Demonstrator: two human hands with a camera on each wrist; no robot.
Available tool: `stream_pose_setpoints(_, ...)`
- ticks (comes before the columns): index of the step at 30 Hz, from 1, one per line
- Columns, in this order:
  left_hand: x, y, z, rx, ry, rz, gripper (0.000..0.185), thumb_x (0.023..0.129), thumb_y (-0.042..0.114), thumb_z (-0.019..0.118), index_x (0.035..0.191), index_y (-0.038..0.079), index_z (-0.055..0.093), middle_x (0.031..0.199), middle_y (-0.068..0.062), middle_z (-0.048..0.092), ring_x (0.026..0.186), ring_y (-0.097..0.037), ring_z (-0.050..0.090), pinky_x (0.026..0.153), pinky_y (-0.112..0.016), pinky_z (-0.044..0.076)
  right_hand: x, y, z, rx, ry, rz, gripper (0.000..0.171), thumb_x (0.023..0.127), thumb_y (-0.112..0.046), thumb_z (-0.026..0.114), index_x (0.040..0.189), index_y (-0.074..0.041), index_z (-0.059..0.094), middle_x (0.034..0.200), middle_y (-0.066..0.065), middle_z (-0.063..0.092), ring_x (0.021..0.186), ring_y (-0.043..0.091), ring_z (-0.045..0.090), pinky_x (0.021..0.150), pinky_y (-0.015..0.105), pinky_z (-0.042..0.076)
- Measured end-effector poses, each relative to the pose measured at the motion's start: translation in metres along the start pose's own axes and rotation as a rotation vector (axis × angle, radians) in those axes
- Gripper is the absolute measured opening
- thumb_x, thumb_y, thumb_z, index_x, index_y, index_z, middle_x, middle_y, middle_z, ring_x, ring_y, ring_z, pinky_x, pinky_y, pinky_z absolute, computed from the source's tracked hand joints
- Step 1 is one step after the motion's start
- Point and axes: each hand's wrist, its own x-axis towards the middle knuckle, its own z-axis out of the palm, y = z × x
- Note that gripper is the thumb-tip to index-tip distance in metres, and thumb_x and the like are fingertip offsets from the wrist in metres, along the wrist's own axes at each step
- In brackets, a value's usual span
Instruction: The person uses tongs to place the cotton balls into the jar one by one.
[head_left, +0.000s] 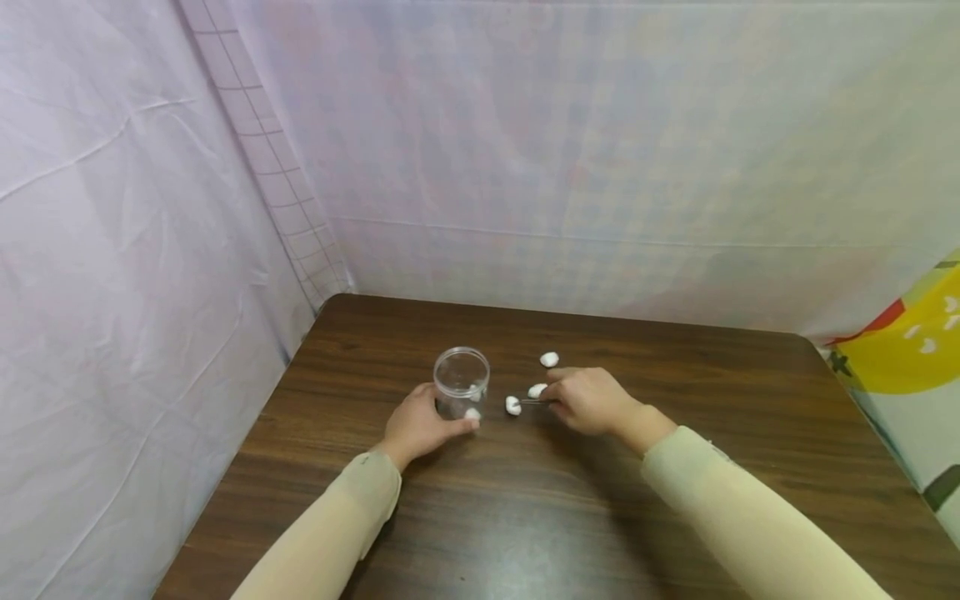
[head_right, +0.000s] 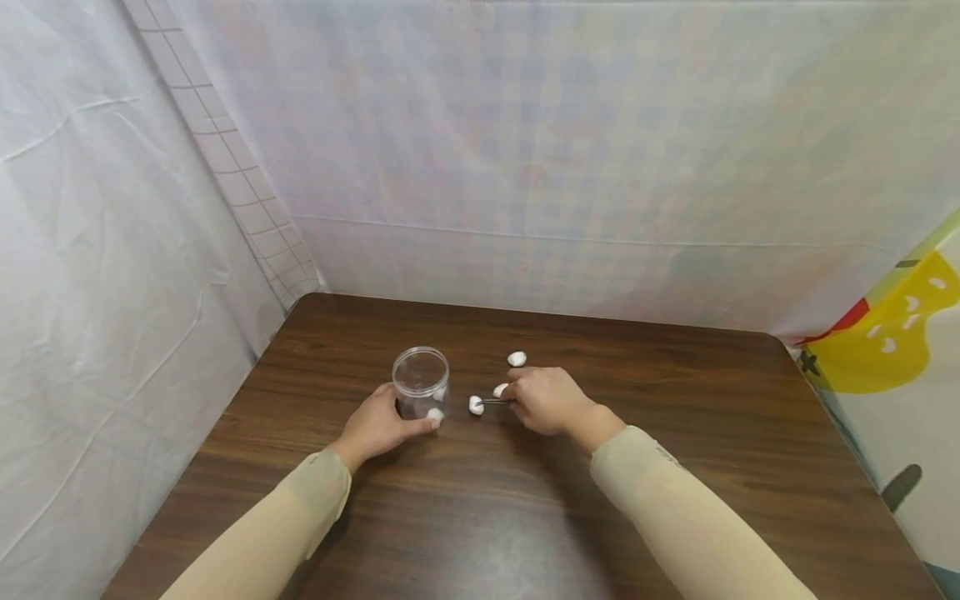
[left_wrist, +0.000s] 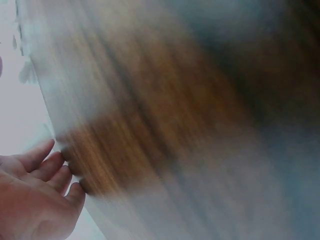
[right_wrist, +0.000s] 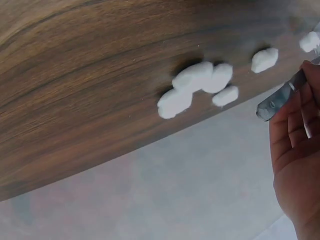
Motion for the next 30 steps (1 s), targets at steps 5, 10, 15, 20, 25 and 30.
stream_pose_setpoints(5,0.000,0.000,0.000,0.000,0.003,0.000,0.081,0.072,0.064,0.080,0.131,0.010,0.063,0.134,-0.010,0.059,0.120,-0.030,0.057,0.097,-0.049,0.047,-0.009,0.002,-0.010,0.024,0.006,0.019,0.017,0.081,-0.012,0.077,0.097,-0.017,0.078,0.088,-0.008,0.059,0.067,0.006,0.055,0.054,0.030,0.050)
stream_pose_setpoints(10,0.001,-0.002,0.000,-0.004,0.009,0.003,0.082,0.072,0.063,0.080,0.131,0.009,0.063,0.135,-0.011,0.059,0.120,-0.031,0.057,0.097,-0.050,0.047,-0.014,0.004,-0.014,0.048,0.002,0.041,0.020,0.080,-0.012,0.078,0.100,-0.016,0.078,0.088,-0.009,0.058,0.066,0.005,0.054,0.054,0.029,0.049)
stream_pose_setpoints(15,0.001,-0.002,0.000,-0.007,0.011,0.001,0.081,0.072,0.063,0.081,0.130,0.009,0.063,0.134,-0.010,0.059,0.119,-0.030,0.057,0.097,-0.049,0.047,-0.015,0.003,-0.012,0.068,-0.023,0.042,0.022,0.080,-0.010,0.077,0.102,-0.015,0.077,0.087,-0.009,0.056,0.065,0.006,0.052,0.055,0.031,0.049)
stream_pose_setpoints(20,0.001,-0.002,0.002,-0.009,0.005,0.004,0.081,0.072,0.062,0.080,0.131,0.011,0.063,0.135,-0.010,0.059,0.120,-0.030,0.057,0.098,-0.049,0.046,-0.013,0.000,-0.009,0.075,-0.042,0.021,0.021,0.081,-0.010,0.077,0.101,-0.015,0.077,0.086,-0.009,0.055,0.065,0.006,0.051,0.057,0.032,0.050)
stream_pose_setpoints(25,0.001,-0.001,0.002,-0.005,0.006,0.005,0.080,0.073,0.062,0.080,0.132,0.011,0.062,0.135,-0.010,0.058,0.120,-0.030,0.057,0.098,-0.049,0.046,-0.009,-0.005,-0.007,0.050,-0.047,-0.004,0.020,0.082,-0.010,0.078,0.100,-0.015,0.078,0.084,-0.008,0.053,0.065,0.007,0.050,0.056,0.032,0.050)
stream_pose_setpoints(30,0.001,-0.002,0.003,0.005,0.003,0.010,0.082,0.073,0.064,0.079,0.133,0.011,0.062,0.135,-0.011,0.058,0.120,-0.030,0.057,0.097,-0.050,0.047,-0.010,-0.008,-0.005,0.003,-0.048,-0.049,0.018,0.081,-0.011,0.078,0.098,-0.014,0.078,0.084,-0.006,0.054,0.066,0.009,0.055,0.055,0.034,0.051)
